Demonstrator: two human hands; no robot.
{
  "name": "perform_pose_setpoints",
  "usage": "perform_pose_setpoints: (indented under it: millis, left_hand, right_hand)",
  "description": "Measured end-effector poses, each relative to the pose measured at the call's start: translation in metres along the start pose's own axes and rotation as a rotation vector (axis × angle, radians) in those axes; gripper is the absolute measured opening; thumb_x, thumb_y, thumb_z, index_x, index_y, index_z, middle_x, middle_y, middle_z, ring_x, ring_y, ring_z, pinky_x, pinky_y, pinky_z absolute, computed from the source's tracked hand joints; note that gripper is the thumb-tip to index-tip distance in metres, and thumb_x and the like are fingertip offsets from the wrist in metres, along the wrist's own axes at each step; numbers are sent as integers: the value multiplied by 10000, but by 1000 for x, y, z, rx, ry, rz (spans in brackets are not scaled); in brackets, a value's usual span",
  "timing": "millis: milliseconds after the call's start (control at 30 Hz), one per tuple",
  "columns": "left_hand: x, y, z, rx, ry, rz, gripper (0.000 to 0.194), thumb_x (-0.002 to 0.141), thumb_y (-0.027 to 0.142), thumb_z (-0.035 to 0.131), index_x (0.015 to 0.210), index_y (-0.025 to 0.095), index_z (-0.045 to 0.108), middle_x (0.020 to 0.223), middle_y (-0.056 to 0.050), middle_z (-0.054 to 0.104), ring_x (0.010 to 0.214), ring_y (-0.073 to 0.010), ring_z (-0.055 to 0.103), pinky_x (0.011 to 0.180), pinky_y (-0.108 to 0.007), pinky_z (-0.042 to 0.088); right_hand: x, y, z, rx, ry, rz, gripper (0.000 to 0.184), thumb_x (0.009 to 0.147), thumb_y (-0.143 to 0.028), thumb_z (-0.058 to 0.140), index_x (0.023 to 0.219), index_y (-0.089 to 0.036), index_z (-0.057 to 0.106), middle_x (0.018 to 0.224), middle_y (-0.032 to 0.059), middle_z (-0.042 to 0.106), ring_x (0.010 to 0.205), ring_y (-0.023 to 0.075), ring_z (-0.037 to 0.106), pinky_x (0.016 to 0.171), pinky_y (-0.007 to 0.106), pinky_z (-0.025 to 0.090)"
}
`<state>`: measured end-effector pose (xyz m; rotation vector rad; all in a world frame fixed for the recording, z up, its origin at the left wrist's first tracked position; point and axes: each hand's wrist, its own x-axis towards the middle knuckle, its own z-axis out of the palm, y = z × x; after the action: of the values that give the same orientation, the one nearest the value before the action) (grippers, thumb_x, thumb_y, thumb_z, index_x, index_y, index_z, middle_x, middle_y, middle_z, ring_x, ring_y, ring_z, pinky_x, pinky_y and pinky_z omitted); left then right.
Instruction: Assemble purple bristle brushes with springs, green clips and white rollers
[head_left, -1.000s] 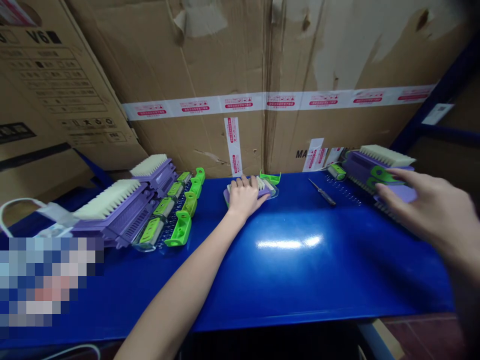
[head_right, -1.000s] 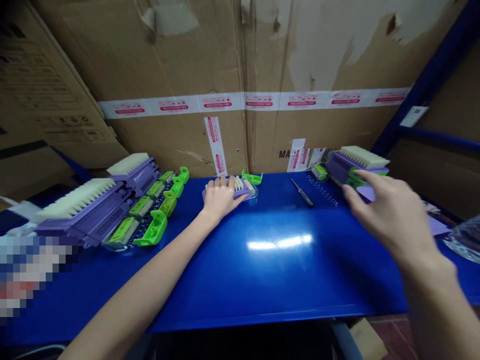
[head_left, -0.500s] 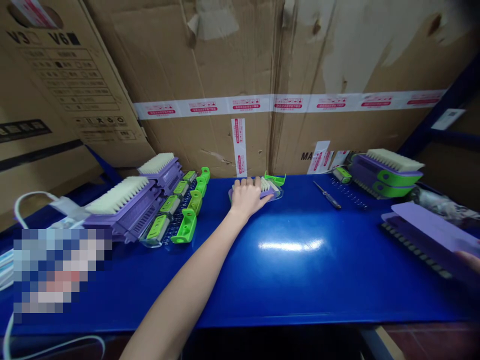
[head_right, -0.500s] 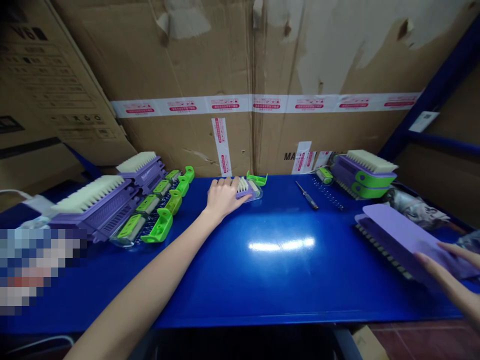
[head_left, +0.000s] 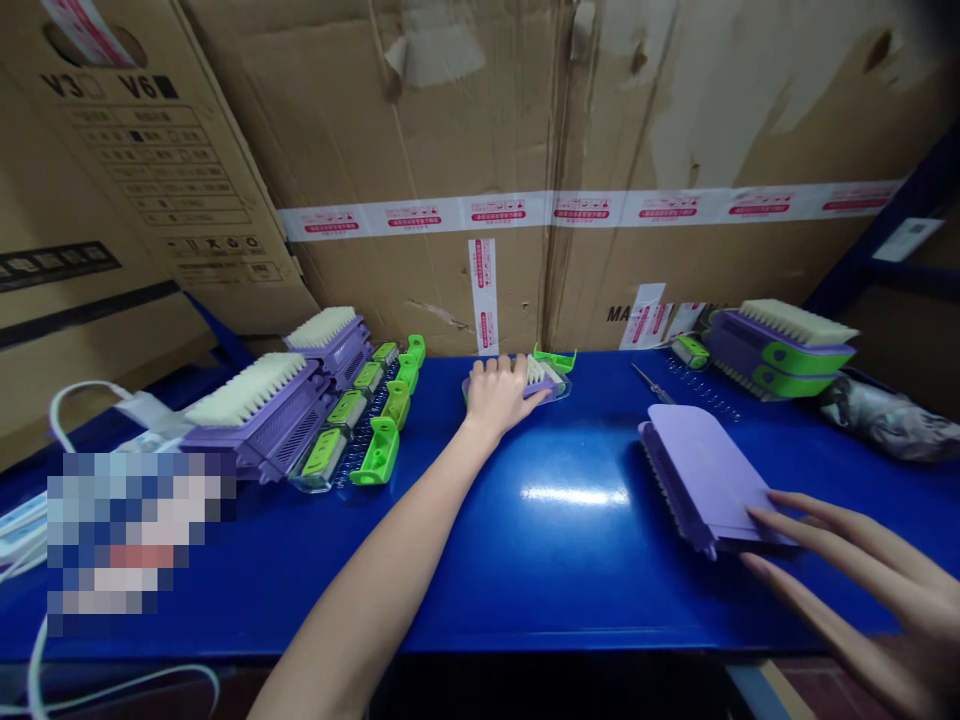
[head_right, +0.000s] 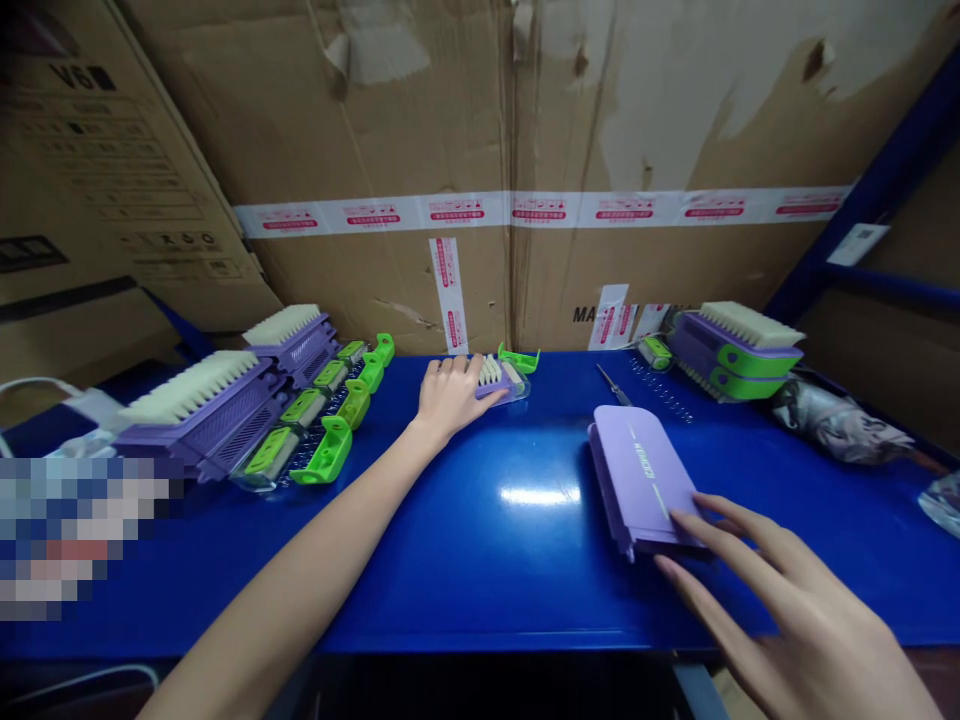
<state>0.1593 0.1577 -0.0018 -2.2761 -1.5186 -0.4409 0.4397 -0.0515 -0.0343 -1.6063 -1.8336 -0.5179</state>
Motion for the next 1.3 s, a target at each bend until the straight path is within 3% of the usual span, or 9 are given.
perform_pose_setpoints:
  millis: [167,267,467,667,800,967,1067,1200,1300]
  left_hand:
    - [0,0,0,-8,-4,-4,636,870,616,424,1248,112,513,1071,-183,625,996,-317,592,857,-405,375]
    - [0,0,-2,6,-7,-2,645,873,617,409,1249,103,512,1073,-194,623,987,-323,595,848,-408,377]
    - [0,1,-7,42,-23,-37,659,854,632,428,1236,101,513,1021,-197,637,945,-333,603,819,-416,389]
    - [-1,7,-9,19,-23,-148,668,844,638,444,1252,112,494,1031,-201,640,957,-334,608,817,-411,401]
    - [-1,13,-17,-41,-41,-192,653,848,658,411,1147,99,567,958,-204,663,923,-336,635,799,-414,419]
    - [5,7,-34,-328,-24,-275,659,850,719,308,968,174,660,831,-126,701,835,-289,670,702,-356,453]
    - [8,-2,-32,-581,16,-266,679,919,650,157,915,203,667,736,-65,699,747,-209,674,650,-291,449]
    - [5,-14,-9,-378,100,-348,561,965,510,203,926,199,669,799,-79,716,813,-226,686,703,-303,453]
    - [1,-26,11,-166,-48,-313,443,931,501,348,958,199,671,850,-110,723,865,-277,687,738,-339,463]
  right_hand:
    - [24,-26,4,9,-109,-120,378,854,-487,501,1194,-355,600,1215,56,626,998,308,653,832,504,573]
    - [50,-32,17,-80,-158,-160,407,901,-468,439,1150,-220,644,1224,107,621,1003,316,646,830,503,559]
    - [106,-20,57,-188,-248,-152,414,910,-423,432,1148,-171,659,1202,135,629,999,304,639,774,455,560]
    - [150,-9,92,-139,-345,-163,483,931,-416,402,1284,-130,567,1312,154,564,1147,301,564,906,453,499]
    - [166,-13,106,-80,-356,-134,474,951,-434,354,1266,-153,570,1328,148,552,1209,289,514,942,463,463]
    - [171,-42,97,-35,-246,-50,466,961,-448,315,1239,-187,582,1328,142,545,1201,328,492,908,517,448]
    - [170,-64,82,117,-262,-81,476,971,-436,306,1220,-159,602,1188,131,634,1086,287,567,900,449,465]
    - [163,-91,74,183,-405,-224,493,933,-498,411,1217,-149,612,1139,138,647,1064,271,584,924,419,472]
    - [149,-105,74,57,-461,-298,381,863,-385,558,1156,-156,637,1239,161,582,1189,330,495,936,463,481]
